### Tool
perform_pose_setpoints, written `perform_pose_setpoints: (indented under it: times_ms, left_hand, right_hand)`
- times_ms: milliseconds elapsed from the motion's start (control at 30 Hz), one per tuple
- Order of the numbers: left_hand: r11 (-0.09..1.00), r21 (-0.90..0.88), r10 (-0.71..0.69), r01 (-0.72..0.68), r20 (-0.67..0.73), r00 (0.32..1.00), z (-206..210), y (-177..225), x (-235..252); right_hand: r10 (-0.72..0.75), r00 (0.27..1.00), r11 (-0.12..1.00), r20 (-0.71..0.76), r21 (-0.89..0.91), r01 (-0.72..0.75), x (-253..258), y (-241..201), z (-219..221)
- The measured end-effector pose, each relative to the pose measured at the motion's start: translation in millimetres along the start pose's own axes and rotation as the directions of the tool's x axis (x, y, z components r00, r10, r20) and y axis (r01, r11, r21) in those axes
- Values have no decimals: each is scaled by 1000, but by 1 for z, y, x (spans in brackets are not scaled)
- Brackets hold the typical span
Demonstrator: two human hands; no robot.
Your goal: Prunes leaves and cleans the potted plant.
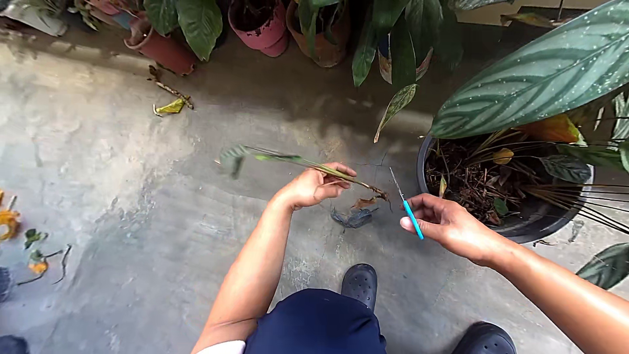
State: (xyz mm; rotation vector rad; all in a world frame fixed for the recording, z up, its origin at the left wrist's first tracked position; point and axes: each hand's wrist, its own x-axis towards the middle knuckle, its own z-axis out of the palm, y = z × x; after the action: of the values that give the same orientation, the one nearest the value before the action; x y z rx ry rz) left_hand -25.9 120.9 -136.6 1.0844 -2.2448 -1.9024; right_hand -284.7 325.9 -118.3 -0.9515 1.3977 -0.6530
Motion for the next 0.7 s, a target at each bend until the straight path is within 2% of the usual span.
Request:
perform_pose_setpoints:
  times_ms: [67, 200, 267, 467, 567, 633, 700]
  left_hand:
    - [994, -19, -105, 107, 67, 992, -8, -12, -4]
    - [962, -269, -36, 40, 21, 999, -13, -53, -1]
    - [959, -279, -37, 38, 10, 999, -5, -58, 4]
    - [997, -72, -8, 14, 80, 997, 23, -47, 12]
    - [994, 86, -58, 68, -112, 992, 40, -45, 24]
    - [977, 202, -17, 67, -242, 970, 62, -48, 34]
    - [957, 287, 40, 34, -246, 968, 81, -54, 49]
  right_hand:
    - [21, 1000, 1000, 17, -23, -21, -5, 5, 0]
    - [77, 996, 991, 49, -117, -71, -6, 14, 8]
    - [126, 990, 986, 64, -121, -118, -5, 26, 15]
    - [311, 947, 934, 80, -208, -289, -3, 65, 31]
    - [372, 926, 910, 62, -224, -350, 4, 79, 30]
    - [387, 921, 907, 48, -200, -371, 9, 90, 30]
    - [405, 914, 901, 40, -191, -390, 14, 101, 29]
